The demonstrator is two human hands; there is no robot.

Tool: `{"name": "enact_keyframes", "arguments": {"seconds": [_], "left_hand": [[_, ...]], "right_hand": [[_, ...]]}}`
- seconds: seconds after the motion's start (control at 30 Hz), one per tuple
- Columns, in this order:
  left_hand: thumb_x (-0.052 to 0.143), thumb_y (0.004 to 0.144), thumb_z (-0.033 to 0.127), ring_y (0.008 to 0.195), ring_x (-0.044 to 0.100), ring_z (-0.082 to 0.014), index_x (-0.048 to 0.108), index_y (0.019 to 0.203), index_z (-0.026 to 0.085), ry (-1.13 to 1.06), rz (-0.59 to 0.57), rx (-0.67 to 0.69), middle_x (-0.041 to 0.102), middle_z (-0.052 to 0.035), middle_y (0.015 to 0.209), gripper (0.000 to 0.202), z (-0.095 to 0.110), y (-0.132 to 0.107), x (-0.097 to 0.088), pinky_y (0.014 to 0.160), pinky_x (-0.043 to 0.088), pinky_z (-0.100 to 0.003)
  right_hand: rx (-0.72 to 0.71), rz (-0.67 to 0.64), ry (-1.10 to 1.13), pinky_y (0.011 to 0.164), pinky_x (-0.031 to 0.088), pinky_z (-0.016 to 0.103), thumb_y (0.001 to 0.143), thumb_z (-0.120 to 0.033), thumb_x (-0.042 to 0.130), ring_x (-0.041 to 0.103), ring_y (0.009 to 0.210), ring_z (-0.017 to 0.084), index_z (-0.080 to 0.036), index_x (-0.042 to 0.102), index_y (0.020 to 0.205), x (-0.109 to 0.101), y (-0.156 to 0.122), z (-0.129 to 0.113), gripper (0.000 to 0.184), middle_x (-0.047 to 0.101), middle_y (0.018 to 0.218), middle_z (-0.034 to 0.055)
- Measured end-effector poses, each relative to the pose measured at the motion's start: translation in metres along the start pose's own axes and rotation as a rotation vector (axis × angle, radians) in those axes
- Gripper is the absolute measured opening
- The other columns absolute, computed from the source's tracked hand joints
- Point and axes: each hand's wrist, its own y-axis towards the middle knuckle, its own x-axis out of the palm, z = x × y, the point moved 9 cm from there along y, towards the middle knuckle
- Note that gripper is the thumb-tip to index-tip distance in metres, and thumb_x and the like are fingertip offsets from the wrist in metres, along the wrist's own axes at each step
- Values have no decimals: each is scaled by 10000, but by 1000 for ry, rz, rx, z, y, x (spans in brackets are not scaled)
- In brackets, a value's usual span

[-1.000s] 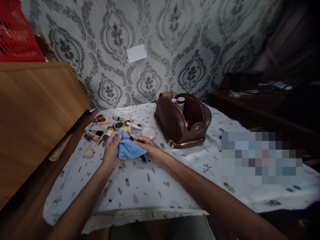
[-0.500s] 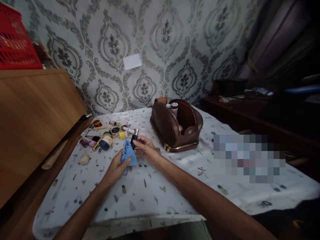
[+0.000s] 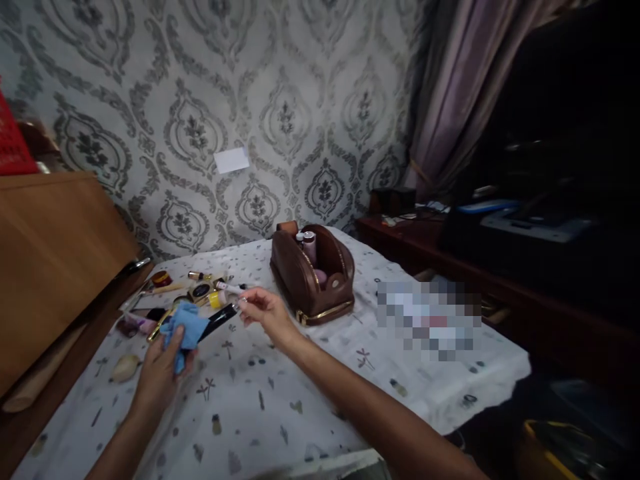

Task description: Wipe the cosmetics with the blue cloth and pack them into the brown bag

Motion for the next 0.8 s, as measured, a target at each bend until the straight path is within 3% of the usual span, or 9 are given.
{"name": "enact_keyframes", "arguments": {"seconds": [0.07, 0.17, 0.3, 0.37, 0.5, 0.63, 0.8], "left_hand": [[802, 661, 345, 441, 521, -91, 552, 731, 192, -81, -2, -29, 577, 39, 565, 302, 4, 1, 8, 353, 379, -136], [739, 747, 277, 403, 461, -73, 560, 723, 174, -176, -99, -56, 565, 15, 548, 208, 5, 1, 32, 307, 289, -114], [631, 766, 98, 456, 491, -69, 601, 761, 143, -299, -188, -124, 597, -22, 617, 55, 2, -6, 68, 357, 366, -110], [620, 721, 53, 481, 511, -79, 610, 771, 145, -333, -234, -136, 616, -34, 647, 105, 4, -12, 86, 370, 393, -120], [703, 569, 34, 571, 579, -119, 623, 796, 163, -345, -320, -112, 672, -43, 756, 273, 10, -24, 117, 394, 431, -150], [815, 449, 81, 669, 638, -187, 621, 778, 173, -260, -382, -81, 679, -24, 768, 393, 13, -37, 141, 442, 475, -204], [892, 505, 350, 627, 593, -163, 644, 818, 169, -20, -493, 37, 660, -10, 743, 439, 6, -40, 156, 454, 469, -223]], "right_hand": [[-33, -43, -78, 487, 448, 213, 619, -513, 818, 544, 552, 96, -186, 602, 801, 4, -9, -14, 432, 565, 674, -47], [-100, -48, -238, 483, 406, 207, 700, -465, 778, 509, 537, 87, -190, 605, 813, 1, -28, -40, 344, 552, 660, -51], [-276, 32, -514, 572, 400, 205, 796, -313, 706, 534, 655, 97, -179, 642, 822, -17, -55, -88, 150, 577, 709, -30], [-281, 58, -512, 569, 415, 205, 805, -314, 697, 549, 644, 95, -177, 642, 848, -29, -62, -104, 154, 578, 732, -27], [-189, 82, -304, 434, 399, 194, 798, -437, 699, 532, 487, 81, -188, 608, 923, -54, -63, -127, 293, 522, 685, -55], [-296, 146, -360, 438, 404, 190, 814, -433, 690, 526, 468, 80, -182, 618, 909, -68, -64, -173, 278, 501, 616, -67], [-526, 311, -711, 506, 404, 208, 870, -401, 618, 521, 528, 90, -179, 627, 900, -86, -64, -244, 224, 542, 645, -48]]}}
